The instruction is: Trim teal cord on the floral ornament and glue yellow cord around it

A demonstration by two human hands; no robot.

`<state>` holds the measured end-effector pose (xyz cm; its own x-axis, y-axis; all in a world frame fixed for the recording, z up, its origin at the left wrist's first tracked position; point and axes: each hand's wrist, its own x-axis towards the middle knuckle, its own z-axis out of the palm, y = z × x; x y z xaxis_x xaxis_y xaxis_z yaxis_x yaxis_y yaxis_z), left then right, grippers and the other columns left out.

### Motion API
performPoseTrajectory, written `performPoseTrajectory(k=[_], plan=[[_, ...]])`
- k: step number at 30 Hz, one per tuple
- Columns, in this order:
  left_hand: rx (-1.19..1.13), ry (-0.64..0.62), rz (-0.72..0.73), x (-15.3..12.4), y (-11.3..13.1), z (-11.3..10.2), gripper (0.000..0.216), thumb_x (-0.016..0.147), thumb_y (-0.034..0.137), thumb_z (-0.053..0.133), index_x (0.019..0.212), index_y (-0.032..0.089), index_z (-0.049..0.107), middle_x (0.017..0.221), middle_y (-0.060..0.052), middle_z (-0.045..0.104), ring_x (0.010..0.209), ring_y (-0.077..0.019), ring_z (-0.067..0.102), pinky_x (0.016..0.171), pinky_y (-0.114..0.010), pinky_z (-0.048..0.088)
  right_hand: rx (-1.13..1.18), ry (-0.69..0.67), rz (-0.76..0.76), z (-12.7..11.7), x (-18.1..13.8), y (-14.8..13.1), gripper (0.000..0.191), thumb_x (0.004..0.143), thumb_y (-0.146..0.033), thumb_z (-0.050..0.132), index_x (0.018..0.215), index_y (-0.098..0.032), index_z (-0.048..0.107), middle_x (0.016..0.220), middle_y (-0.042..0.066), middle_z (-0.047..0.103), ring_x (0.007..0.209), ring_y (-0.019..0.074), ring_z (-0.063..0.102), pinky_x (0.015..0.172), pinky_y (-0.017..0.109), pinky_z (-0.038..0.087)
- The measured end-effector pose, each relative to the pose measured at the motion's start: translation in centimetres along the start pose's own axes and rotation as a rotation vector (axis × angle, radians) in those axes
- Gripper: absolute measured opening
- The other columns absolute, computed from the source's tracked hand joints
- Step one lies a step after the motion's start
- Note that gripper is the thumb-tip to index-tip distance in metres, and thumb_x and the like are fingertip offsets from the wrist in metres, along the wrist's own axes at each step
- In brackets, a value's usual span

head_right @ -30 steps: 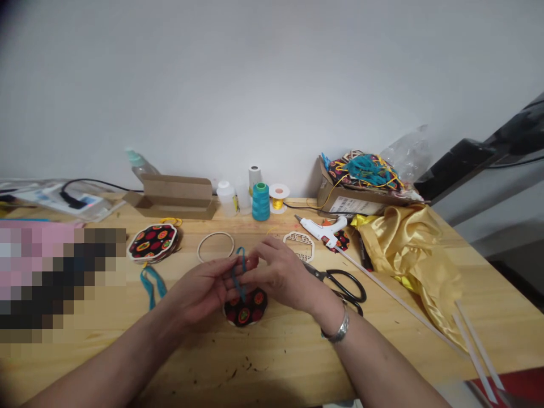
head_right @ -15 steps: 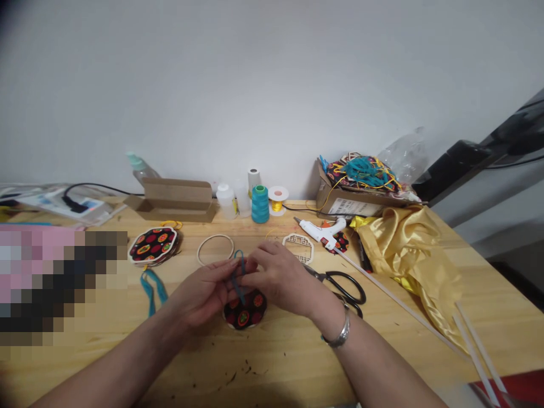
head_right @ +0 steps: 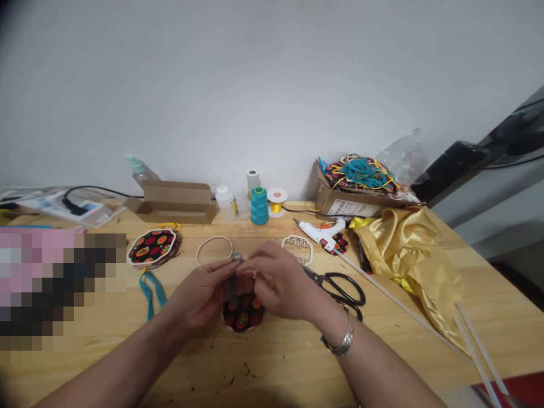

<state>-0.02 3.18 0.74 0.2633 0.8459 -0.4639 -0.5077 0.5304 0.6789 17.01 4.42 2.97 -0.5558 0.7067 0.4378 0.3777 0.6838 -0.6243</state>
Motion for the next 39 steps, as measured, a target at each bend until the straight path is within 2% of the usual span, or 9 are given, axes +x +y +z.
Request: performPoseTrajectory(k=[3,6,10,13,17,25,31,34,39], plan=[[0.065,0.029,-0.041,-0.2,-0.3,0.2,0.013,0.066,0.018,0.072,0.075,0.01,0.068,0.064,-0.006,0.069,0.061,-0.0159,0.065,0.067,-0.028,0.052,0.096,0.133,0.278,0.1,0.4,0.7,0.02,0.084,-0.018,0.046,0.088,-0.015,0.066,0.079,0.005,0.062,0.074,0.0137,0.055,0.065,0.026,0.043],[0.175,0.017,-0.038,-0.3,-0.6,0.5,0.018,0.065,0.023,0.072,0.078,0.01,0.07,0.064,-0.006,0.069,0.06,-0.0149,0.064,0.064,-0.027,0.051,0.18,0.015,0.395,0.3,0.6,1.5,0.024,0.083,-0.033,0.052,0.085,-0.015,0.068,0.08,0.005,0.065,0.074,0.0144,0.057,0.063,0.025,0.043],[0.288,-0.001,-0.016,-0.5,-0.9,0.6,0.022,0.064,0.027,0.073,0.08,0.011,0.072,0.062,-0.005,0.068,0.058,-0.0143,0.063,0.062,-0.025,0.049,0.254,-0.048,0.489,0.7,0.4,1.8,0.02,0.076,-0.032,0.06,0.084,-0.015,0.068,0.077,0.004,0.066,0.067,0.013,0.057,0.057,0.023,0.042],[0.308,0.001,-0.042,-0.6,-1.0,0.7,0.023,0.063,0.026,0.073,0.079,0.01,0.072,0.06,-0.005,0.068,0.057,-0.0146,0.063,0.06,-0.025,0.048,0.256,-0.057,0.484,0.8,0.3,1.6,0.011,0.073,-0.025,0.062,0.072,-0.015,0.068,0.064,0.001,0.063,0.06,0.0109,0.053,0.053,0.021,0.039],[0.233,-0.038,-0.099,-0.6,-1.0,0.7,0.019,0.064,0.026,0.074,0.07,0.009,0.069,0.058,-0.005,0.066,0.055,-0.0143,0.063,0.061,-0.026,0.05,0.244,-0.031,0.497,0.8,0.5,1.6,0.013,0.073,-0.023,0.06,0.063,-0.015,0.065,0.054,-0.002,0.058,0.053,0.0087,0.047,0.049,0.02,0.034],[0.187,-0.079,-0.184,-0.7,-0.6,0.9,0.019,0.074,0.028,0.064,0.074,0.009,0.065,0.072,-0.01,0.069,0.061,-0.0182,0.066,0.063,-0.031,0.053,0.244,0.028,0.531,0.7,0.7,2.0,0.017,0.074,-0.026,0.059,0.061,-0.014,0.06,0.054,-0.004,0.052,0.053,0.008,0.04,0.05,0.021,0.031],[0.248,-0.084,-0.168,-0.7,-1.1,0.8,0.018,0.068,0.027,0.07,0.068,0.01,0.065,0.066,-0.007,0.067,0.058,-0.0157,0.064,0.061,-0.029,0.051,0.248,0.021,0.535,0.7,0.6,2.0,0.019,0.075,-0.027,0.057,0.061,-0.014,0.058,0.055,-0.004,0.049,0.054,0.0083,0.04,0.051,0.021,0.031],[0.305,-0.091,-0.147,-0.7,-1.3,0.8,0.023,0.069,0.031,0.068,0.061,0.011,0.062,0.057,-0.007,0.065,0.051,-0.0147,0.062,0.053,-0.025,0.048,0.225,0.018,0.507,0.8,0.6,2.1,0.023,0.077,-0.028,0.055,0.058,-0.015,0.054,0.054,-0.005,0.045,0.053,0.008,0.037,0.05,0.021,0.029],[0.463,-0.121,-0.063,-0.6,-1.4,0.6,0.032,0.074,0.036,0.061,0.053,0.013,0.055,0.041,-0.002,0.055,0.037,-0.0095,0.05,0.039,-0.019,0.031,0.063,0.021,0.449,1.0,0.4,2.0,0.025,0.081,-0.026,0.051,0.058,-0.016,0.049,0.054,-0.004,0.045,0.054,0.0093,0.038,0.051,0.022,0.028]])
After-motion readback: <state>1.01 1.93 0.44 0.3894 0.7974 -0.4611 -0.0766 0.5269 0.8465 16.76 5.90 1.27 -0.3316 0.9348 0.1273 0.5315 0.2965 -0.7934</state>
